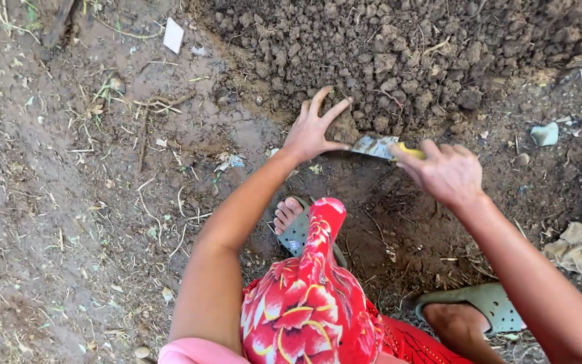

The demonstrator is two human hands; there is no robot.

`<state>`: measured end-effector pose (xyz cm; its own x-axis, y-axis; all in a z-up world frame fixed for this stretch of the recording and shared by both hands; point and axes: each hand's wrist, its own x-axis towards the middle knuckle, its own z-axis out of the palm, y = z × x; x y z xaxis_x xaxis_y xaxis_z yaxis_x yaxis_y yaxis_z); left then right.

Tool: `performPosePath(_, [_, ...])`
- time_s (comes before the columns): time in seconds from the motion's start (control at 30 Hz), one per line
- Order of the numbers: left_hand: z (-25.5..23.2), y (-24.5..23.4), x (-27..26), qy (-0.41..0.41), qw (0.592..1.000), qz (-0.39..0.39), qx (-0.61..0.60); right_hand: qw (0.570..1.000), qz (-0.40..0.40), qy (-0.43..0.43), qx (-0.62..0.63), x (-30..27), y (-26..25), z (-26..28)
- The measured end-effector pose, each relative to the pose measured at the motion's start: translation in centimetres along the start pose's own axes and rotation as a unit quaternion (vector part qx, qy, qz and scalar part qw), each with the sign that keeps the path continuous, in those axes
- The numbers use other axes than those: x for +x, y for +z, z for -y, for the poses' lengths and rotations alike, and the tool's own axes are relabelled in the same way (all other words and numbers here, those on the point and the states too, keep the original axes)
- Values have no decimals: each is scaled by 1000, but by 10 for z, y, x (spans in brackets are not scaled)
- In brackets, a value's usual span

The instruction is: Digging and loosening soil in a garden patch using a knife and bare hands.

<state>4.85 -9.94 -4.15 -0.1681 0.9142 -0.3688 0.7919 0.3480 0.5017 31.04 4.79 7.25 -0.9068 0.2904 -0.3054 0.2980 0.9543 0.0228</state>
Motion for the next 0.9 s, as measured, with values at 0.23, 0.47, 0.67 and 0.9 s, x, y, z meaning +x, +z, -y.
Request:
performPosePath(0.23, [24, -16, 55, -14, 975, -141, -171, 988, -132, 67, -47, 20, 23, -25])
performPosePath(0.47, [7, -62, 109, -165, 806, -386, -419, 971, -44, 142, 185, 10, 0, -24])
performPosePath(0.67, [-23, -62, 101, -208, 785, -368, -454, 888, 63, 231, 392, 24, 6, -4])
performPosePath(0.9, [-26, 2, 51, -22, 946, -257, -198, 803, -71, 170, 567, 44, 49, 10])
